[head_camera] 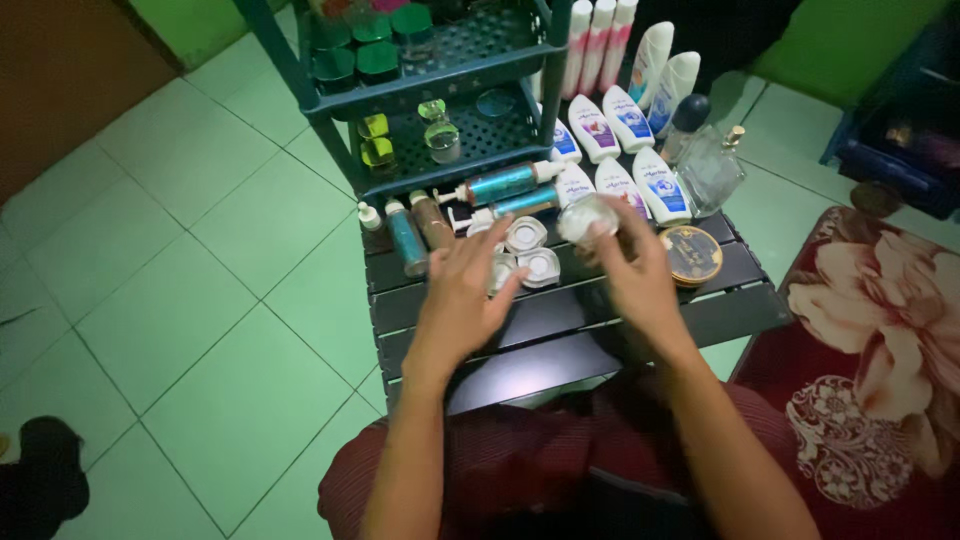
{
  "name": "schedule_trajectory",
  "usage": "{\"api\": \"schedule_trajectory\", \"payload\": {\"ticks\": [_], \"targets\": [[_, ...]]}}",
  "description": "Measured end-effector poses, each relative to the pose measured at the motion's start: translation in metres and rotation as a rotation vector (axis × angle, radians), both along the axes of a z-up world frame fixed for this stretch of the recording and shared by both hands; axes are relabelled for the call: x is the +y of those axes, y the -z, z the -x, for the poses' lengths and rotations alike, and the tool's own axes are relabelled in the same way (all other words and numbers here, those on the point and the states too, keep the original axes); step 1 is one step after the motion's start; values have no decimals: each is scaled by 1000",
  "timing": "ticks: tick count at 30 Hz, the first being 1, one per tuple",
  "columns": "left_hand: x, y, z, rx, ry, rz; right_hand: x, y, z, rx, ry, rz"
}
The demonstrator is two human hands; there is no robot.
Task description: The person organizes cosmetic items on a small table. They move bottles and jars from a green plastic rack onto the table, then repeatedly pick up small white containers, open them, and place them in a grid pattern on the table surface.
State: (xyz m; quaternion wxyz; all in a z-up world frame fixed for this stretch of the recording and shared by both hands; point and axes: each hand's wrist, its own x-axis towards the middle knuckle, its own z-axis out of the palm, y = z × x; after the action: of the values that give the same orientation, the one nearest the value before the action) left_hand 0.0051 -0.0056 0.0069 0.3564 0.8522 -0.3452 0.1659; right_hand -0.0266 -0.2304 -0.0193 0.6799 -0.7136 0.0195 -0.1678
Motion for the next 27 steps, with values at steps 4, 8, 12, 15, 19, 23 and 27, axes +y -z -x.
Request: {"api": "schedule_trajectory", "payload": {"ticks": [4,8,12,15,19,23,27], "targets": [[5,-5,-3,-56,-56,53,-14,0,-1,104,-93,-473],[6,-2,-4,-32,-78,54,-17,5,-2,167,-157,-660],[3,2,-6,-25,-86,34,-12,9,-3,28,-34,-273],[2,4,-5,-7,-63,5,-7,2,1,-42,154,246],[0,4,-5,-6,-49,2,7,-6,10,87,254,635],[0,5,-3,23,-43,12,8,0,7,-62,255,781],[-1,7,-3,-5,-47,-2,6,5,-1,-124,214,780]]}}
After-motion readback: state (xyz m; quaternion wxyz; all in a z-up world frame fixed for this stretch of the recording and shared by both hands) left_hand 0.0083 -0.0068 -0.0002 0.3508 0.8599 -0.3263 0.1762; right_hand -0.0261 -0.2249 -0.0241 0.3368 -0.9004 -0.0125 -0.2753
